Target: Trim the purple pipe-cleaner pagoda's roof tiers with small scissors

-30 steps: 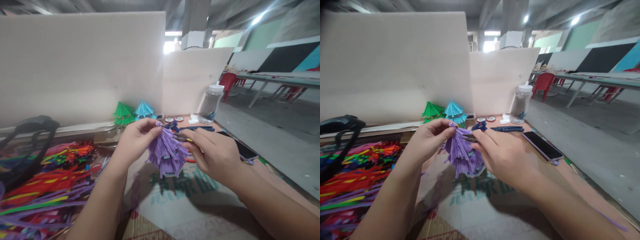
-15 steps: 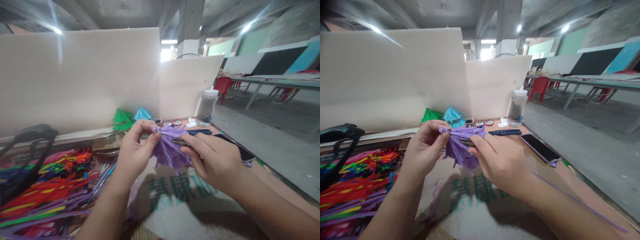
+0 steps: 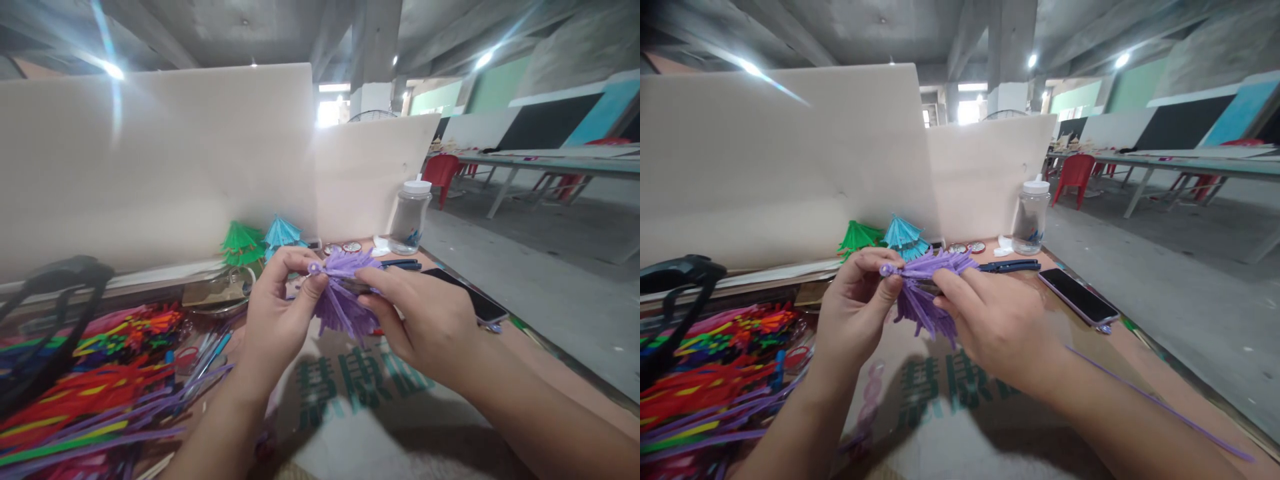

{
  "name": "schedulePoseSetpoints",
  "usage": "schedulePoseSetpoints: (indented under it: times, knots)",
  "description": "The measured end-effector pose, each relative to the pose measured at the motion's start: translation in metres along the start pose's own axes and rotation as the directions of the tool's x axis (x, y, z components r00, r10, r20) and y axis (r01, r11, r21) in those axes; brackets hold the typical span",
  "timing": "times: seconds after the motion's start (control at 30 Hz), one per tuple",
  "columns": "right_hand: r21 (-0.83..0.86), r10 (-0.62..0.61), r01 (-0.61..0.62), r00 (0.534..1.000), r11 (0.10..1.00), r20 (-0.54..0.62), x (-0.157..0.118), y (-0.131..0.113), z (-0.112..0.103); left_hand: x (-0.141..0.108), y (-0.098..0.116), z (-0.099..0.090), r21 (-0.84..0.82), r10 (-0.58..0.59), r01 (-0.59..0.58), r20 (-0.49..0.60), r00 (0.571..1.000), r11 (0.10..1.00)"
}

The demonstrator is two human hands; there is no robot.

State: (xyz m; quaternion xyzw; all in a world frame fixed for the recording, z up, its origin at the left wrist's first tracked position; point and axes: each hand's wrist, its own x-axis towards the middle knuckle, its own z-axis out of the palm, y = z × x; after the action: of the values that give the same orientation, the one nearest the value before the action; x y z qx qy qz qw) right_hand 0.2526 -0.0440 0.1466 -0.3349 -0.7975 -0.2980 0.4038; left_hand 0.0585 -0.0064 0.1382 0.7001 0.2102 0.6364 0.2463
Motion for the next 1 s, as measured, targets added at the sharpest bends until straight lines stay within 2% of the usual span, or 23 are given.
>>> schedulePoseSetpoints:
  times: [0.17, 0.4, 1.0]
  knots:
    - [0.036, 0.008, -0.010, 0.999, 0.999, 0.033, 0.0013, -0.0004, -0.0019, -0.0007, -0.0003, 0.0012, 0.006, 0.054, -0.054, -0.007, 0.999, 0.999]
    - [0.079, 0.007, -0.007, 1.000, 0.997, 0.004, 0.0007, -0.0005, -0.0011, -0.0019, 0.0006, 0.0038, 0.023, 0.112, -0.111, -0.030, 0.993, 0.994]
    - [0.052, -0.001, 0.000, 1.000, 0.999, 0.012, -0.0003, -0.0005, -0.0066, -0.0027, 0.0033, 0.0062, -0.024, 0.057, -0.058, -0.033, 0.998, 0.998]
